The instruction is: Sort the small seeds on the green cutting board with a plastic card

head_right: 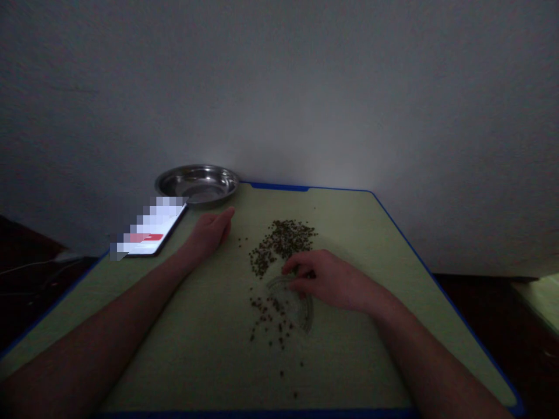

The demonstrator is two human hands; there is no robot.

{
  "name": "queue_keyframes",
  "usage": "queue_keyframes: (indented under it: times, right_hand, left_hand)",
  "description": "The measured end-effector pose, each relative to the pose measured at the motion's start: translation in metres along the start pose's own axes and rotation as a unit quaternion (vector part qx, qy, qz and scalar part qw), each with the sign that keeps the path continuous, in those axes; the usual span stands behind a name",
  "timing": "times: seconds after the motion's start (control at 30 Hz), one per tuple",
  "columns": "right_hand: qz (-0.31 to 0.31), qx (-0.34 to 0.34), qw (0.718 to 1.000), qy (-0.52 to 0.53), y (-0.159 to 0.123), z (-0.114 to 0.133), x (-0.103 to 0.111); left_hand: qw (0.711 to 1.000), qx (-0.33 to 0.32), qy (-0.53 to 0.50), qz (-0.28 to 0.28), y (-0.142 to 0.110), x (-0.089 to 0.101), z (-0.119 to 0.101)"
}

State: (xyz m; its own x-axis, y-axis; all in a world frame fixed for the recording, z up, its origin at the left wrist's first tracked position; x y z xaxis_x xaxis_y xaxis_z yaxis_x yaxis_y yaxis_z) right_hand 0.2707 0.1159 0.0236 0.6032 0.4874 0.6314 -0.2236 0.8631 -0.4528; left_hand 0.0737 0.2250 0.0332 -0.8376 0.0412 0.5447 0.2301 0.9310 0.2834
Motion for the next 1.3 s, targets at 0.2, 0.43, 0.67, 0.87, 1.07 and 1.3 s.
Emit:
queue_keyframes:
  times: [0.2,0.43,0.67,0.87,1.07,1.3]
  right_hand:
    - [0.008,0.004,1.000,0.020,0.000,0.000,0.004]
    - [-0.068,-0.018,0.997,0.044,-0.022,-0.011,0.038]
    - [-0.196,-0.061,0.975,-0.086,-0.066,-0.034,0.067]
    - [-0.214,-0.082,0.966,-0.122,-0.081,-0.046,0.070]
    - [-0.244,-0.098,0.956,-0.128,-0.090,-0.049,0.074]
    - [-0.237,-0.099,0.953,-0.163,-0.089,-0.044,0.064]
  left_hand:
    - [1.000,-0.003,0.003,0.004,0.001,-0.001,0.004]
    - [1.000,-0.006,-0.001,0.003,0.001,-0.001,0.001]
    - [1.000,-0.014,0.005,0.008,0.004,-0.002,0.003]
    - [1.000,0.005,0.009,-0.001,0.003,0.001,0.003]
    - [1.000,0.000,0.017,0.000,0.003,0.002,0.000]
    - [1.000,-0.003,0.008,0.000,0.003,0.001,0.002]
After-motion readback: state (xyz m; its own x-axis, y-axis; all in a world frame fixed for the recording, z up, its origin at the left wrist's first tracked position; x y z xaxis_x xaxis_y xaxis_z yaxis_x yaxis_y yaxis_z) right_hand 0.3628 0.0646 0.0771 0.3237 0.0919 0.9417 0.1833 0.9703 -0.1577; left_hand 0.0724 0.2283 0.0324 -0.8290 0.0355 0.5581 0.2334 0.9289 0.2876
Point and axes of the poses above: each hand's wrist, its own y-axis towards the middle knuckle, its own x-axis out of the back of the hand, z = x × y, the point moved 9 cm from there along y, towards the middle knuckle, and after that the axes turned 15 degrees about -x, right-handed, at the moved point
